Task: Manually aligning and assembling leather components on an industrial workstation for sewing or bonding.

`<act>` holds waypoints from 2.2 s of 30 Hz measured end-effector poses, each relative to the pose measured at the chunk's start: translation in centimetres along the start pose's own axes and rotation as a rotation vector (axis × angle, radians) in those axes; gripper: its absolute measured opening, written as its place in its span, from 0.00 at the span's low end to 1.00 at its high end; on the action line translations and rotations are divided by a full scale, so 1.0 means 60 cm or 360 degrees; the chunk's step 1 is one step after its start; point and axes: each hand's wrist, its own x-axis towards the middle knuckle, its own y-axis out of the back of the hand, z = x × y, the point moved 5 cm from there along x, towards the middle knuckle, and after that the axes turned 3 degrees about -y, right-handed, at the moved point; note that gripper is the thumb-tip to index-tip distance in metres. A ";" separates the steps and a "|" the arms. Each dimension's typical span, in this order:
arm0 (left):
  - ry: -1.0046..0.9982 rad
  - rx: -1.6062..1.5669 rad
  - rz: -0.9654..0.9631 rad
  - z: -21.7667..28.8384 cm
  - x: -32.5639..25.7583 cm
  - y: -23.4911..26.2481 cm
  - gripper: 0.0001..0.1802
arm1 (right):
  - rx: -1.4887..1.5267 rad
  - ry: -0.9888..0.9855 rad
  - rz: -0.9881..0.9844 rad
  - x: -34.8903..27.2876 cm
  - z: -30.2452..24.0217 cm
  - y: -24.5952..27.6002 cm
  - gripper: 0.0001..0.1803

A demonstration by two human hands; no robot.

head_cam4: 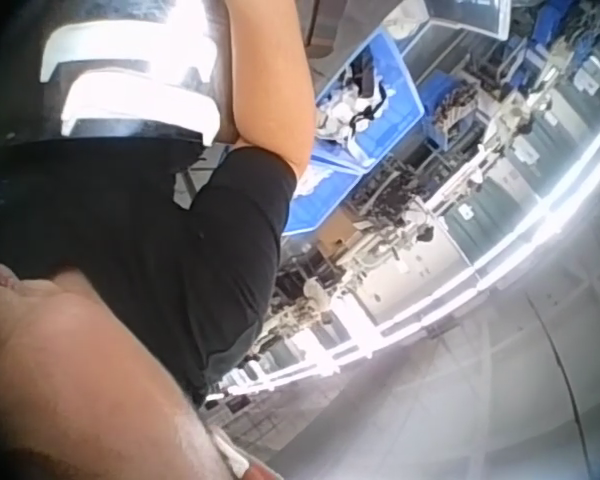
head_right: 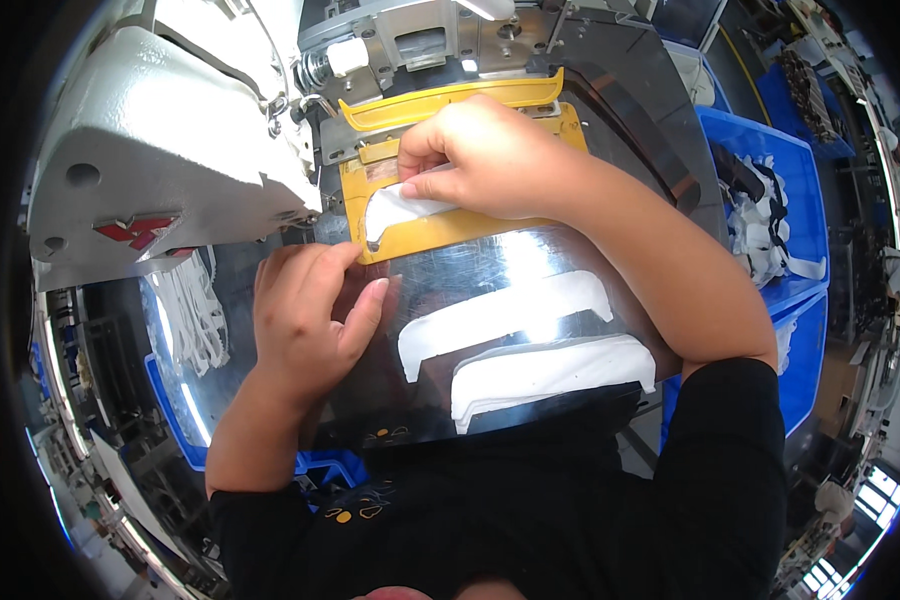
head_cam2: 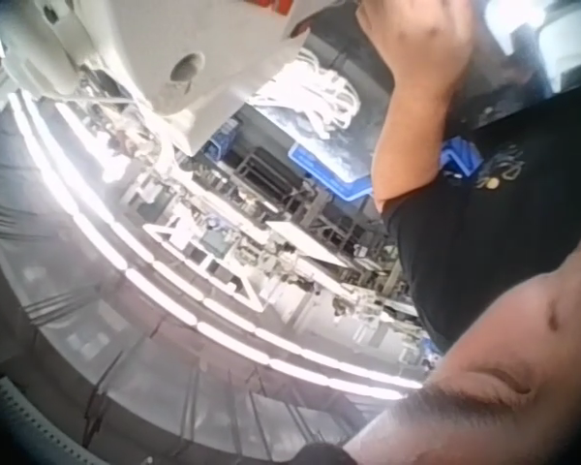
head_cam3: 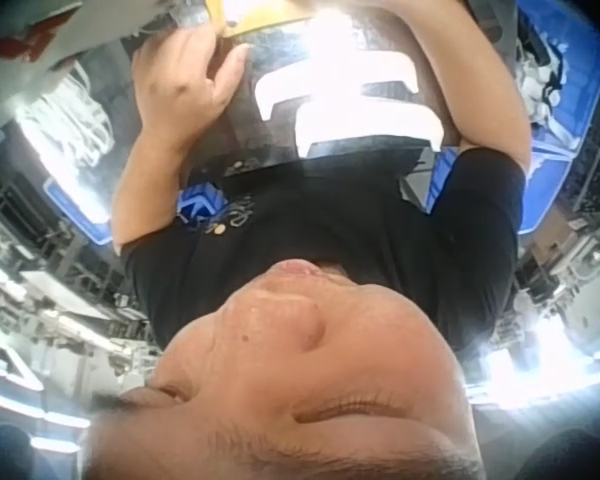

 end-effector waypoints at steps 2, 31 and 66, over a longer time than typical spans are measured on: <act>-0.0005 0.0040 -0.0111 0.005 0.006 -0.005 0.32 | 0.0019 0.0001 0.0017 -0.002 0.002 0.001 0.13; -0.0041 0.0469 -0.0408 0.019 0.007 -0.012 0.37 | -0.0556 -0.0444 0.0031 -0.014 -0.005 0.016 0.24; -0.0079 0.0286 -0.0643 0.000 0.029 -0.019 0.25 | -0.0477 -0.1107 -0.0005 -0.144 0.068 0.111 0.20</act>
